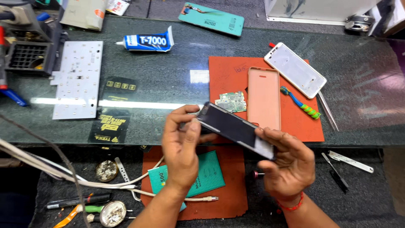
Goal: The person removes the protective case from a mobile phone, detaches the phone's back cover, and unscrews its internal components using a screwdriver.
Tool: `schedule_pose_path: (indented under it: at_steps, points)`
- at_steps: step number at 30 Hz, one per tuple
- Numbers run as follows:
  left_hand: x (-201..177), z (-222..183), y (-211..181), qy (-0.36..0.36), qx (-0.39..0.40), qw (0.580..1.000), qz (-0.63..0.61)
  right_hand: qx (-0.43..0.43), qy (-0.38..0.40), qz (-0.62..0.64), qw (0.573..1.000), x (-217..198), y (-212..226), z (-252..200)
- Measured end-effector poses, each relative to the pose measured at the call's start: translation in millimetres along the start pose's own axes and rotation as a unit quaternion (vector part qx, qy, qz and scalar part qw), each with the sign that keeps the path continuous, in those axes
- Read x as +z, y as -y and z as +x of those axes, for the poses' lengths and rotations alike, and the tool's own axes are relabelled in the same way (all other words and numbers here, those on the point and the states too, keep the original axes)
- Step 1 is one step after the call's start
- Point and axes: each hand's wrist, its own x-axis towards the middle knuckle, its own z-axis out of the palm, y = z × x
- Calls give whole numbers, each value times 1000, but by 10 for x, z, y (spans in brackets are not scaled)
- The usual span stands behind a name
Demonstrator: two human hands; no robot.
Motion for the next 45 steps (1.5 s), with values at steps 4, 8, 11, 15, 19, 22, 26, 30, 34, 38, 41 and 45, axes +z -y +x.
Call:
schedule_pose_path:
  at_steps: [4, 8, 11, 15, 19, 22, 26, 30, 34, 38, 41, 45]
  points:
    - [17, -66, 46, 36, 40, 997, 53, -14, 41, -176, 983, -89, 2, 60]
    - [-1, -53, 83, 36, 48, 996, 60, -20, 62, -194, 979, -61, -22, 133]
    - [-28, -73, 95, 42, 84, 990, 104, -27, 63, -221, 973, -69, -37, 117]
    - [-60, -93, 60, 16, 18, 987, 161, 8, 45, -166, 985, -158, -118, 74]
    - [-154, -61, -67, 93, 132, 947, 277, 28, 54, -68, 996, -345, -123, 79]
    - [-168, 2, -161, 241, -153, 953, 104, -4, 75, 23, 997, -349, -57, 106]
    - [-80, 1, -216, 317, -336, 887, -23, -18, 82, -65, 994, -113, 26, 195]
    - [-16, 61, -190, 173, -352, 912, -118, -194, 12, -373, 907, -19, 101, 207]
    - [4, 22, -159, 157, -388, 903, -102, -215, 111, -277, 930, -2, 105, 118]
    - [76, -15, -136, 181, -394, 894, -112, -248, 164, -268, 916, -57, 123, 181]
    - [112, -29, -130, 165, -402, 895, -95, -261, 171, -260, 914, -72, 145, 221]
    - [126, -48, -106, 169, -392, 900, -88, -277, 177, -262, 907, -60, 195, 248]
